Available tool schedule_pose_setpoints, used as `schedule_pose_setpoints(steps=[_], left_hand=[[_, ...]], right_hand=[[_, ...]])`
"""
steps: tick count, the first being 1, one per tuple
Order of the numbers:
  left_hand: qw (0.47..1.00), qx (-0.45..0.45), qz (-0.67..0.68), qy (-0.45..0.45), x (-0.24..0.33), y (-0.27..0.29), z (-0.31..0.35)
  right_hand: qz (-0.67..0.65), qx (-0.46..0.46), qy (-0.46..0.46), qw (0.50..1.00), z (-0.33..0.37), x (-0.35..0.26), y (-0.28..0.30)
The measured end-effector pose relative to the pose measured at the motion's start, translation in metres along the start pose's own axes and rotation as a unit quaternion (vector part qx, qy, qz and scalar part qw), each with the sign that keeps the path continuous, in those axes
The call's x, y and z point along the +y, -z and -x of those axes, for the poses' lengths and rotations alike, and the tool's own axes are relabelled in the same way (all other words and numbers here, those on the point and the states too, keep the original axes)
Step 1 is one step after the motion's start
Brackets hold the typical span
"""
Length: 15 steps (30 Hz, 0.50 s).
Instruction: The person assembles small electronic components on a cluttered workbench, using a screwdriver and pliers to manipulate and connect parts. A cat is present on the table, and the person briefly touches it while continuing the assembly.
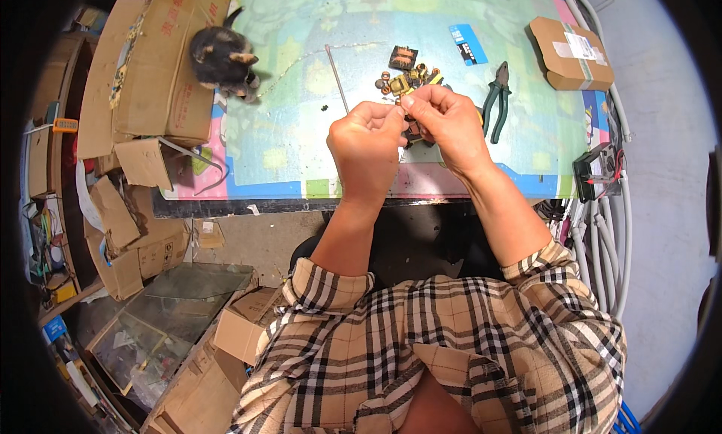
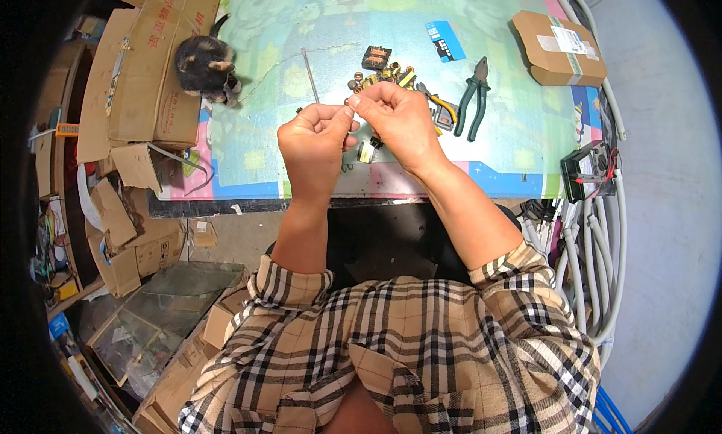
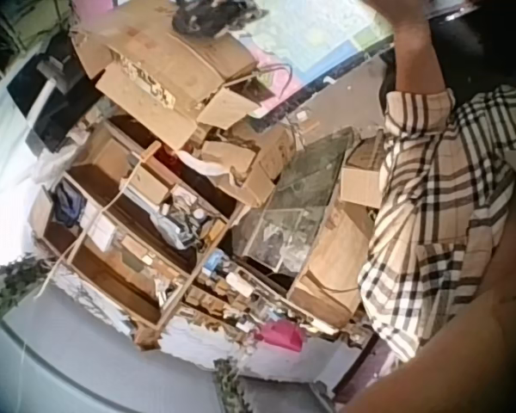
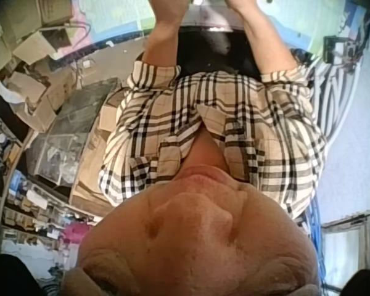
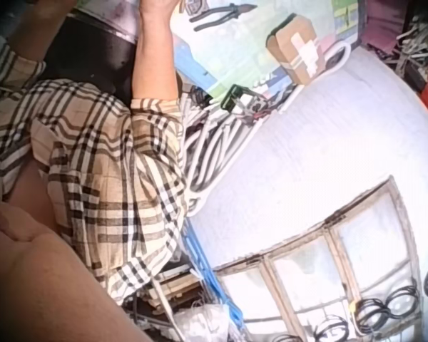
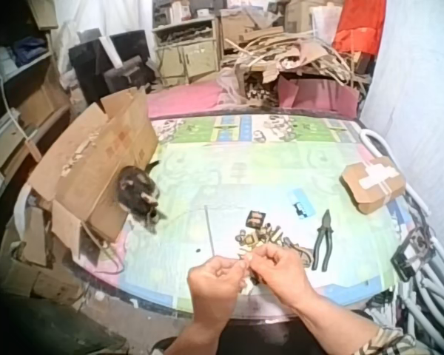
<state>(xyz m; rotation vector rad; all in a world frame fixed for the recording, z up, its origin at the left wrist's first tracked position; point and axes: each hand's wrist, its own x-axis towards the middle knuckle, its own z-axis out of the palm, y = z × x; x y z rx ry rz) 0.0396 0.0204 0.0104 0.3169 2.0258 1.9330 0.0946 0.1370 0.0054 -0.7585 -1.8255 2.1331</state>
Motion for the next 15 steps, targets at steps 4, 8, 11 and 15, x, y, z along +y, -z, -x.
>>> schedule_pose_setpoints(steps=[4, 8, 11, 15], left_hand=[[0.998, 0.017, -0.021, -0.06, -0.002, 0.0, -0.001], [0.996, 0.007, 0.0, -0.09, 0.003, 0.002, -0.002], [0.995, 0.003, 0.017, -0.098, 0.004, 0.006, -0.006], [0.997, -0.014, 0.054, -0.045, 0.005, 0.011, -0.007]], right_hand=[[-0.061, -0.031, -0.034, 0.997, -0.003, 0.001, 0.003], [-0.111, -0.076, -0.076, 0.988, -0.005, -0.001, 0.008], [-0.099, -0.089, -0.073, 0.988, -0.007, -0.003, 0.012], [-0.043, -0.075, -0.053, 0.995, -0.005, -0.01, 0.012]])
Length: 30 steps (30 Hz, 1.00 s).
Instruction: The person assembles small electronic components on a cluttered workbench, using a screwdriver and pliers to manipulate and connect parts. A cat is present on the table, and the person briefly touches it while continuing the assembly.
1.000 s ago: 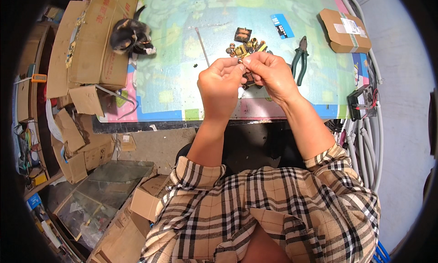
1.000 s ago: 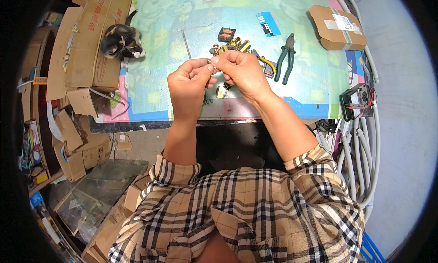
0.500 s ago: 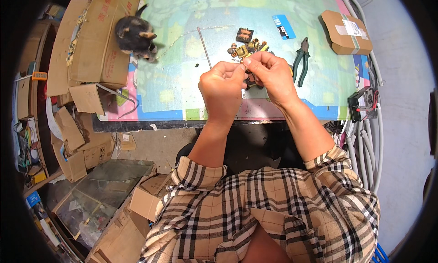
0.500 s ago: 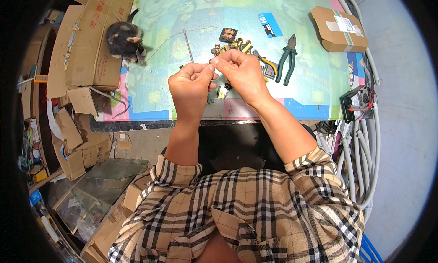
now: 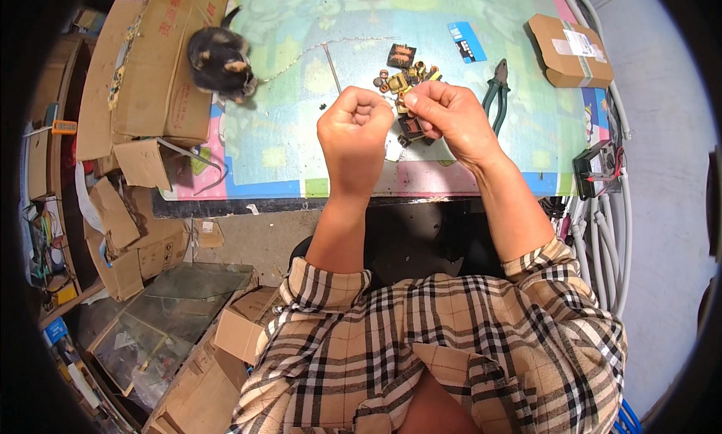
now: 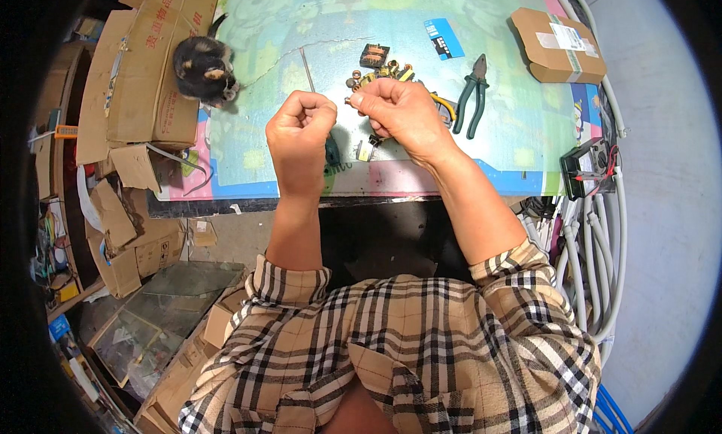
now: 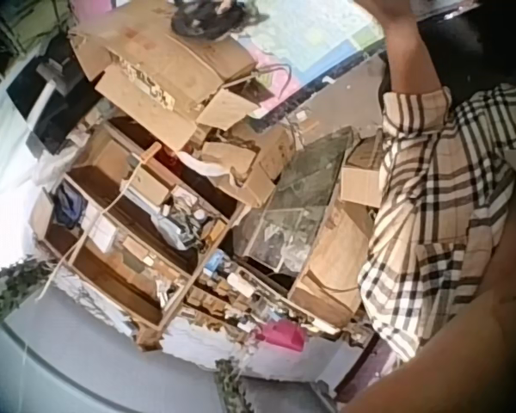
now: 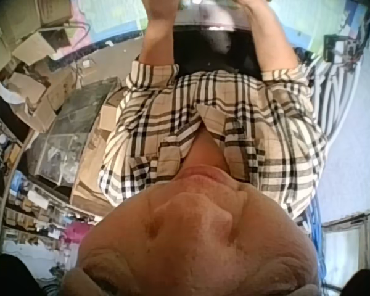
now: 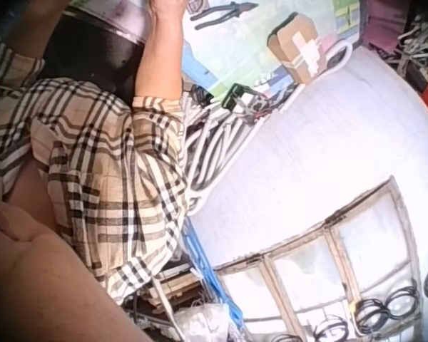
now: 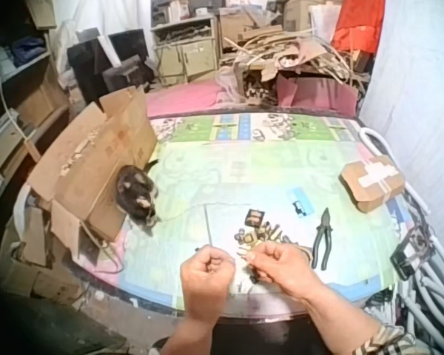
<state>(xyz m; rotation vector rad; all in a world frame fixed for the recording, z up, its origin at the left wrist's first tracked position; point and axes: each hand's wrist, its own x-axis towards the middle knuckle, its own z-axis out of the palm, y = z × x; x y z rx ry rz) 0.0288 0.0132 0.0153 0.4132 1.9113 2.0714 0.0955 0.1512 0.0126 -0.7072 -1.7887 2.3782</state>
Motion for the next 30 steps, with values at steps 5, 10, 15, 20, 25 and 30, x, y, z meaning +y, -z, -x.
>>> schedule_pose_setpoints(steps=[5, 10, 15, 20, 25, 30], left_hand=[[0.997, -0.012, 0.057, 0.045, -0.001, 0.006, -0.005], [0.996, -0.02, 0.067, 0.06, 0.002, 0.007, -0.006], [0.996, -0.034, 0.068, 0.057, 0.003, 0.009, -0.006], [0.995, -0.03, 0.088, 0.048, 0.003, 0.009, -0.006], [0.994, -0.007, 0.102, 0.042, 0.001, 0.012, -0.008], [0.992, 0.023, 0.116, 0.043, 0.0, 0.013, -0.01]], right_hand=[[0.094, 0.025, 0.058, 0.994, 0.002, 0.0, -0.001], [0.182, 0.062, 0.153, 0.969, 0.0, 0.004, 0.001], [0.275, 0.096, 0.247, 0.924, 0.0, 0.005, 0.0], [0.316, 0.089, 0.324, 0.887, 0.002, 0.002, -0.002], [0.277, 0.053, 0.314, 0.907, 0.002, 0.001, 0.0], [0.229, 0.011, 0.25, 0.941, 0.003, 0.0, 0.001]])
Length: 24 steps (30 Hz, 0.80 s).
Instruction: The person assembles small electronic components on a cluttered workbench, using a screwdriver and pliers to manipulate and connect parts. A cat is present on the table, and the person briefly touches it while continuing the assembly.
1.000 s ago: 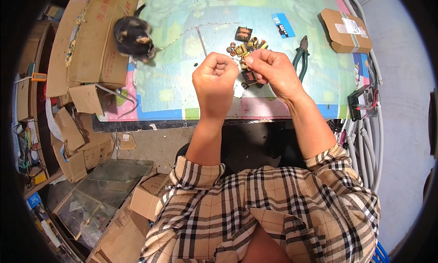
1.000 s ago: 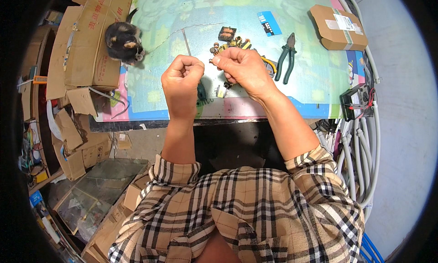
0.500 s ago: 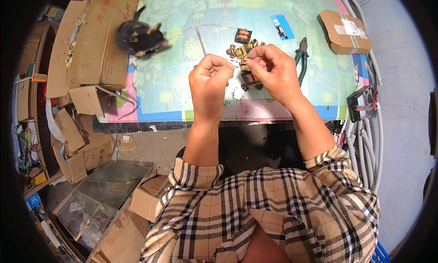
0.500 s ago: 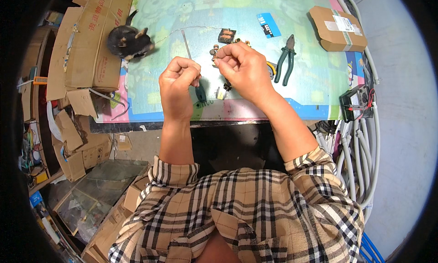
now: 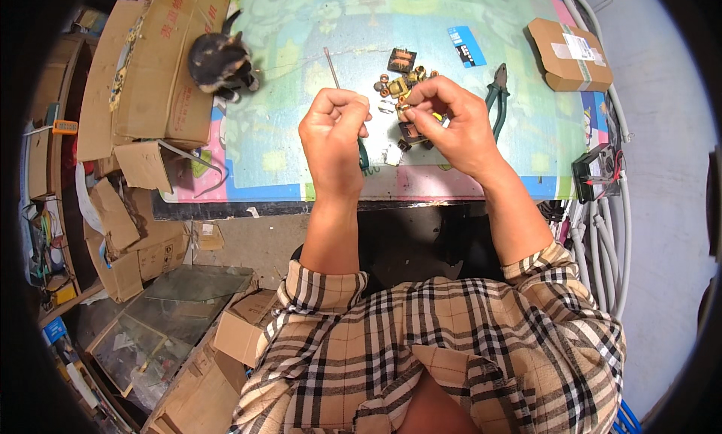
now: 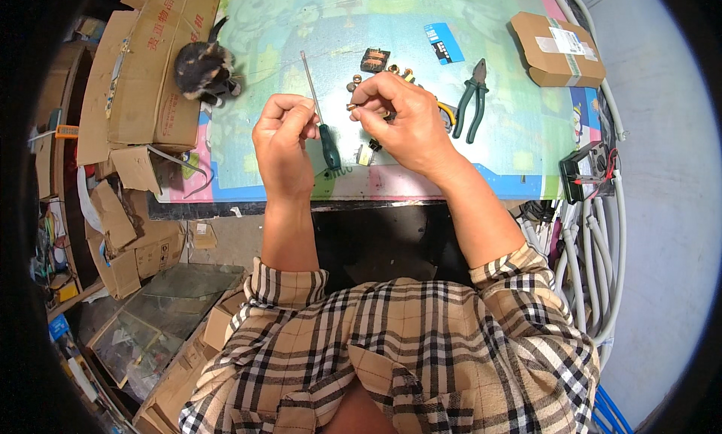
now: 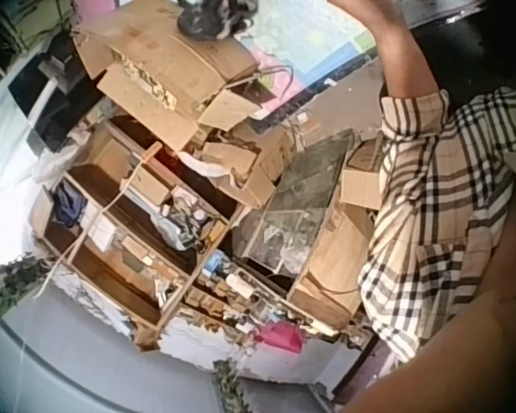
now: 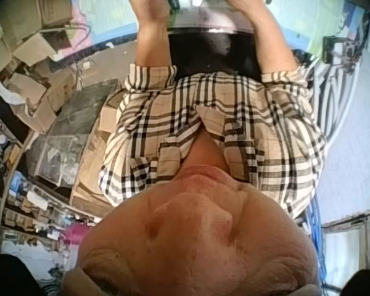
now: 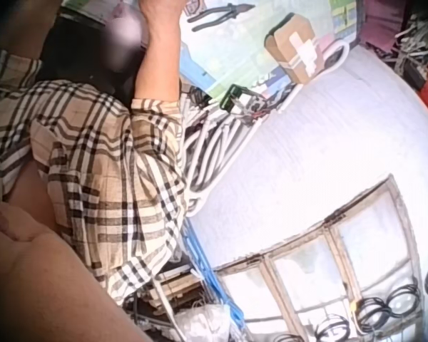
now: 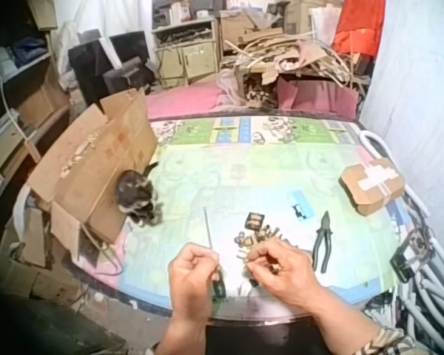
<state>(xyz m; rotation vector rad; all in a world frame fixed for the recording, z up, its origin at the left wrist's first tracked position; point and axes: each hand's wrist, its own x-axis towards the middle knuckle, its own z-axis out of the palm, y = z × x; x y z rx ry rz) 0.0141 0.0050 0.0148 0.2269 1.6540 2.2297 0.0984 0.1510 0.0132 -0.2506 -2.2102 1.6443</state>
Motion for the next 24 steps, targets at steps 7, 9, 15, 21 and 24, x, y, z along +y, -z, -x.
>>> schedule_pose_setpoints(steps=[7, 9, 15, 21, 24], left_hand=[[1.0, 0.017, -0.008, 0.019, 0.001, 0.001, 0.0], [1.0, 0.011, -0.008, 0.023, 0.002, 0.002, 0.0], [0.997, -0.009, -0.063, 0.034, 0.0, 0.005, 0.0], [0.952, -0.009, -0.262, -0.156, -0.008, -0.005, 0.0], [0.913, -0.06, -0.321, -0.244, -0.002, -0.01, 0.002]], right_hand=[[-0.208, -0.033, -0.08, 0.974, 0.001, 0.0, 0.003], [-0.249, -0.023, -0.093, 0.964, 0.0, 0.001, 0.004], [-0.197, 0.003, -0.073, 0.978, -0.001, 0.004, 0.003], [-0.149, 0.006, -0.084, 0.985, -0.001, 0.003, 0.0], [-0.091, -0.004, -0.081, 0.993, 0.0, 0.007, 0.0]])
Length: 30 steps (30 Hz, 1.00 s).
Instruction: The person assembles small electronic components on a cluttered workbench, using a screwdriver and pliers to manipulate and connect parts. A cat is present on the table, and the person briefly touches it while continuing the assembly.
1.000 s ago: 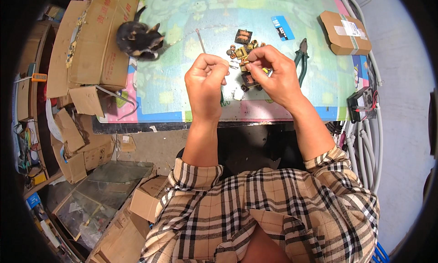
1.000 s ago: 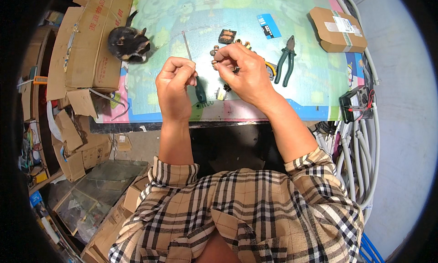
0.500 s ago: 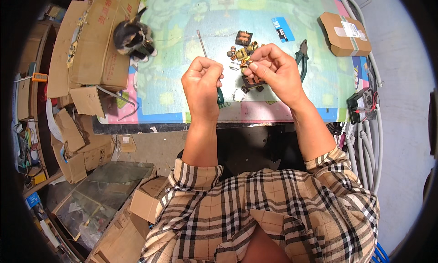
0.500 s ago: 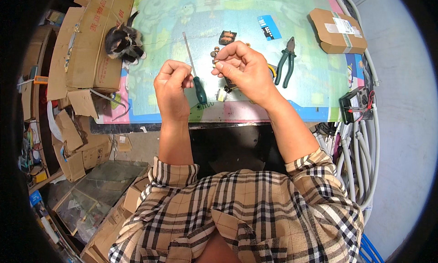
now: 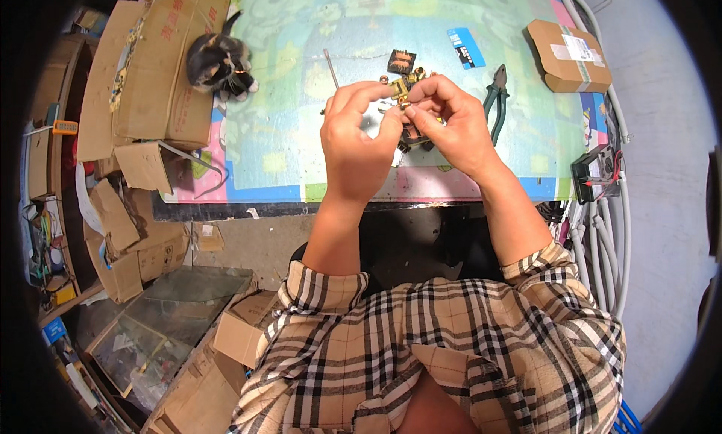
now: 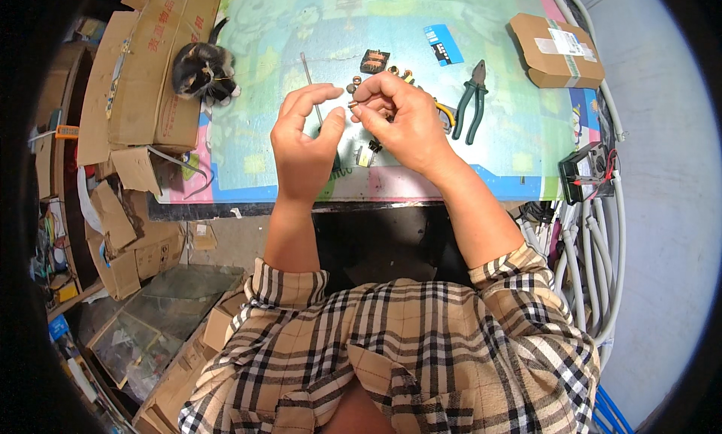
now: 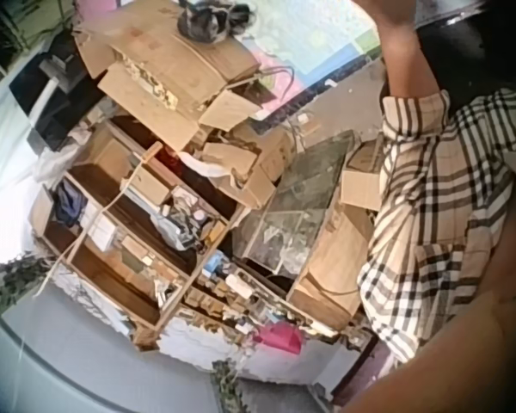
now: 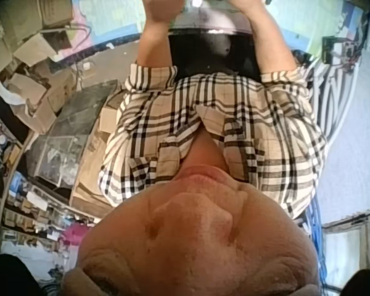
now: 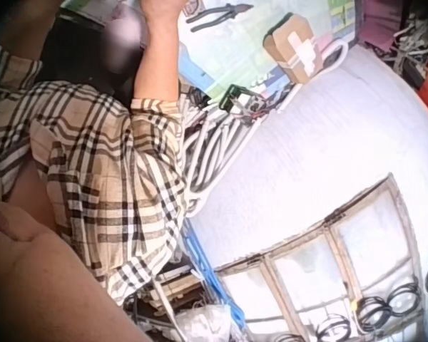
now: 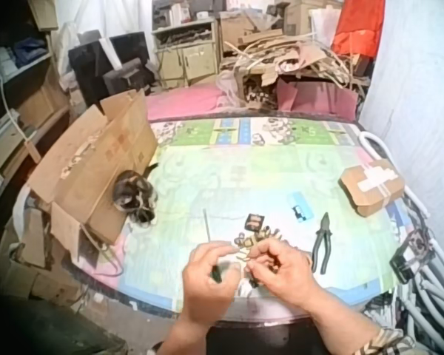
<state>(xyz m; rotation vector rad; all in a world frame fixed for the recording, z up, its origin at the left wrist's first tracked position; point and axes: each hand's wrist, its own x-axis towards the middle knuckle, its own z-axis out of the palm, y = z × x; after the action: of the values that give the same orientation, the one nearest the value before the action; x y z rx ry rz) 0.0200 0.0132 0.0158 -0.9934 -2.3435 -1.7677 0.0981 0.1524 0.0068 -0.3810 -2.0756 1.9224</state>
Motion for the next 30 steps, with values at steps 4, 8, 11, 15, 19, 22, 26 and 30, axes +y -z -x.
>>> schedule_pose_setpoints(steps=[4, 8, 11, 15, 19, 22, 26, 30], left_hand=[[0.999, -0.038, 0.004, 0.015, -0.003, -0.001, 0.002], [0.994, -0.026, 0.086, 0.065, -0.01, -0.002, 0.004], [0.98, -0.027, 0.154, 0.126, -0.011, -0.003, 0.005], [0.945, -0.043, 0.248, 0.211, -0.003, 0.0, 0.004], [0.943, -0.054, 0.253, 0.208, -0.005, 0.0, 0.004], [0.943, -0.056, 0.258, 0.203, -0.005, -0.001, 0.004], [0.944, -0.061, 0.257, 0.2, -0.004, 0.001, 0.004], [0.943, -0.064, 0.258, 0.198, -0.004, 0.003, 0.004]], right_hand=[[0.065, -0.005, 0.043, 0.997, 0.001, -0.003, -0.002], [0.08, -0.025, 0.064, 0.994, 0.001, 0.0, -0.002], [-0.049, -0.053, -0.002, 0.997, 0.002, -0.004, 0.001], [-0.205, -0.049, -0.042, 0.977, 0.0, -0.006, 0.004], [-0.276, -0.072, -0.112, 0.952, -0.003, 0.001, 0.006], [-0.348, -0.079, -0.142, 0.923, -0.004, 0.008, 0.007], [-0.376, -0.064, -0.163, 0.91, -0.005, 0.01, 0.005], [-0.339, -0.025, -0.162, 0.927, -0.005, 0.006, 0.001]])
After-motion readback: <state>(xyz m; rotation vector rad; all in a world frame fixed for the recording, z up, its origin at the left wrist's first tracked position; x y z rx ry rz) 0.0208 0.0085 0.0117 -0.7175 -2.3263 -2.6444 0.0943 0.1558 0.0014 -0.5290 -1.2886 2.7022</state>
